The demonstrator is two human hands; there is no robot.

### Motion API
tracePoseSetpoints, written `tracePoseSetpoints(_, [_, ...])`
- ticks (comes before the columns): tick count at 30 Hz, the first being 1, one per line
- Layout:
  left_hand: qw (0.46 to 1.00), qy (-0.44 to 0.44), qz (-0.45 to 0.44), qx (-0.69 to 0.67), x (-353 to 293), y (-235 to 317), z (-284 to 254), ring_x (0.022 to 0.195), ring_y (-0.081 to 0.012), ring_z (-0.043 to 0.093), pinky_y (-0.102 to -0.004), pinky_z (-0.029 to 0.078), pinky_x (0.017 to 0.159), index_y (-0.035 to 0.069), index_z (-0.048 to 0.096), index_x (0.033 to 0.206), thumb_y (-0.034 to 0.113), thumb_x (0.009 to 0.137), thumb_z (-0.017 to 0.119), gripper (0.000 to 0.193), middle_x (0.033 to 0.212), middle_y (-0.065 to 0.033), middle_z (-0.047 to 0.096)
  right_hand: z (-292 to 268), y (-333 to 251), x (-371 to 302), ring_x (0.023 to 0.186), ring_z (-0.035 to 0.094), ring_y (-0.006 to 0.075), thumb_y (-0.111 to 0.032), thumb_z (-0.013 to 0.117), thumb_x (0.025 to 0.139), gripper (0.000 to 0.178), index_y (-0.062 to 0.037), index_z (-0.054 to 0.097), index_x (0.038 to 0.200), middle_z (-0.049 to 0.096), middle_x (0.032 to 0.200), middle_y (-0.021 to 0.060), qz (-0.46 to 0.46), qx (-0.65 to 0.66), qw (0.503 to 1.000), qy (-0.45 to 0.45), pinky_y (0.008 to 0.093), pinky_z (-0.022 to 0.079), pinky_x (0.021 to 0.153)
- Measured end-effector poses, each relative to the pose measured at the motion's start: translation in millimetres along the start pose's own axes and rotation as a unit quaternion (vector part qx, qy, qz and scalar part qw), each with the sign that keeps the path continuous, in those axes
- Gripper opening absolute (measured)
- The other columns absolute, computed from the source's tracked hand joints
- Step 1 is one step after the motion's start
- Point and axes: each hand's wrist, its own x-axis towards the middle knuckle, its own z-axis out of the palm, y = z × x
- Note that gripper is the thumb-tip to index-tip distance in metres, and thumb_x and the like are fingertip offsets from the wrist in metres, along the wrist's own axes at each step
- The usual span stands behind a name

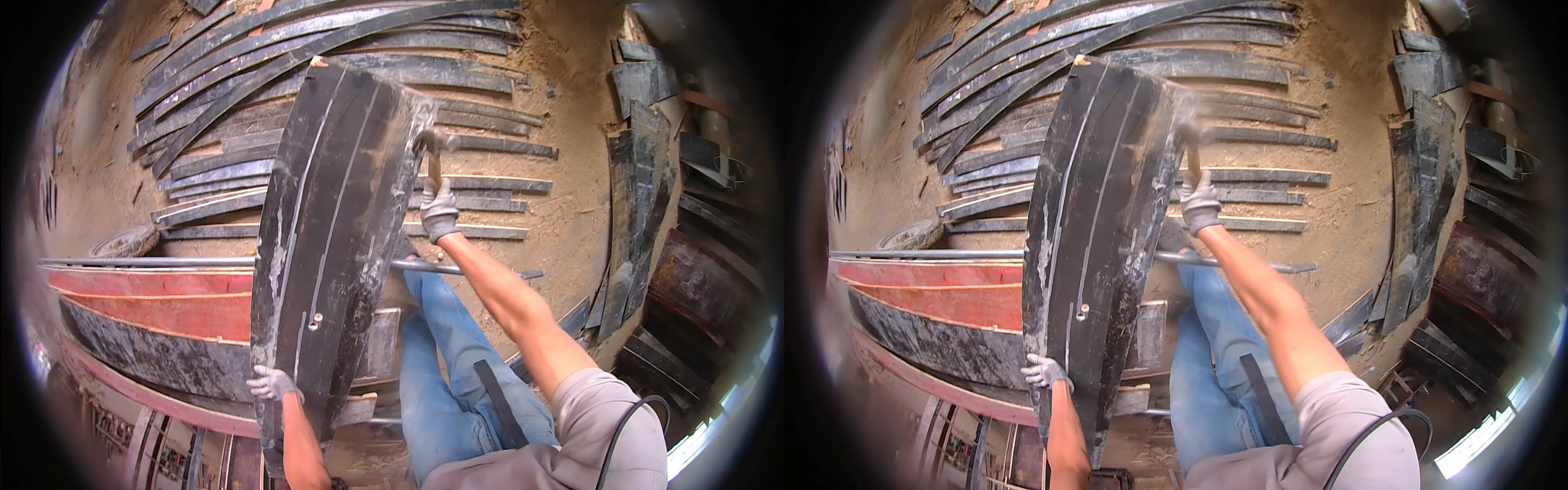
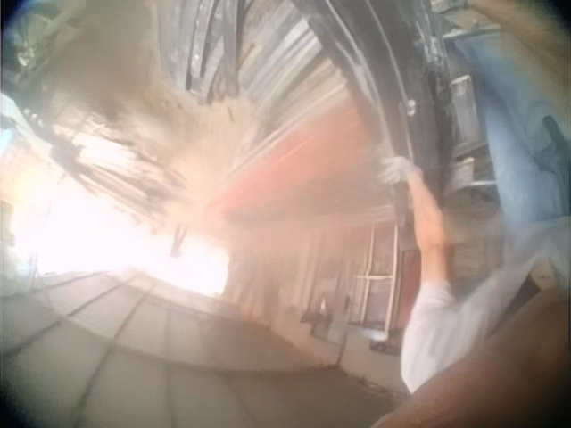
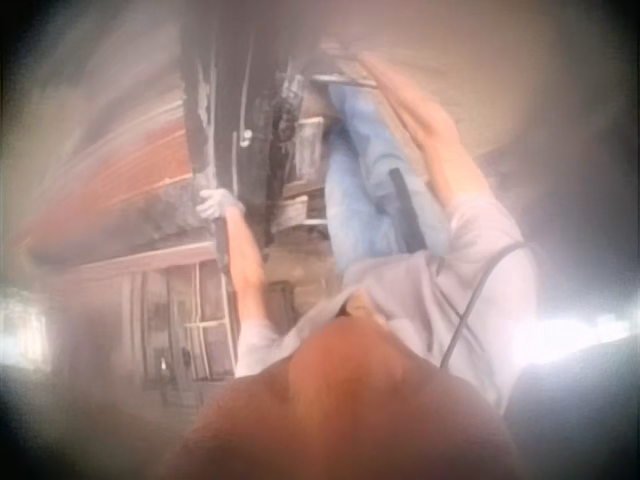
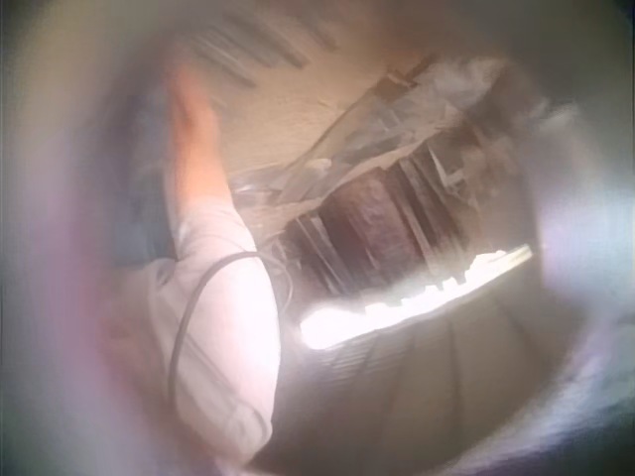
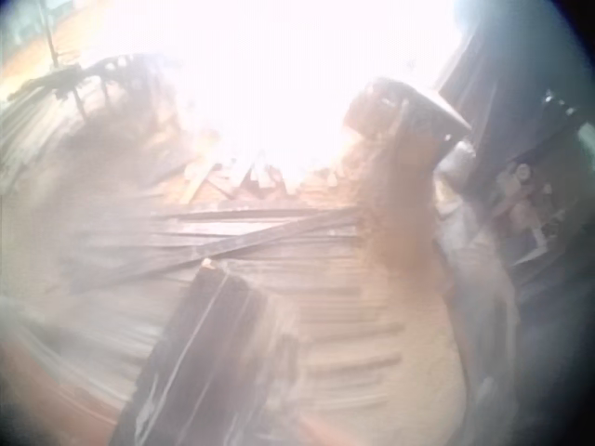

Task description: The person repeatedly strikes a long dark wooden plank with a hammer, then flips it and continues hammering. They then pick up a red wooden plank and hammer it in a similar manner. The person works in a cluttered workshop with many wood pieces on the floor.

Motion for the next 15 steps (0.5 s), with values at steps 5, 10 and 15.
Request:
tracePoseSetpoints(5, [0.993,-0.074,0.013,-0.09,8.3,-6.2,-3.9,0.135,-0.0563,0.054,-0.0621,0.052,0.107,0.003,0.044,0.158,0.063,0.109,0.043,0.078,0.153,-0.0371,0.048,-99.0,-25.2,15.7,0.068,0.07,0.0258,-0.034,0.055,0.108,0.032,-0.0022,0.06,0.111,0.068,0.076,0.0132,-0.03,0.16,0.978,-0.13,0.0406,0.057,0.059])
tracePoseSetpoints(10, [0.965,-0.159,0.162,0.128,13.9,-5.4,-5.1,0.145,-0.0554,0.044,-0.0646,0.047,0.112,0.02,0.024,0.168,0.06,0.112,0.035,0.07,0.164,-0.0309,0.037,-196.5,-67.2,6.1,0.059,0.066,0.0138,-0.052,0.066,0.103,0.053,0.0002,0.058,0.111,0.068,0.076,0.0072,-0.113,0.357,0.925,-0.06,0.0291,0.057,0.05])
tracePoseSetpoints(15, [0.977,-0.197,0.066,0.036,14.6,-2.4,5.3,0.145,-0.0575,0.043,-0.0665,0.048,0.11,0.031,0.013,0.17,0.048,0.115,0.033,0.061,0.168,-0.0217,0.037,-236.6,-87.2,-7.1,0.055,0.065,0.012,-0.025,0.072,0.102,0.036,0.0019,0.059,0.122,0.068,0.079,0.0074,0.025,0.271,0.949,-0.161,0.0294,0.054,0.048])
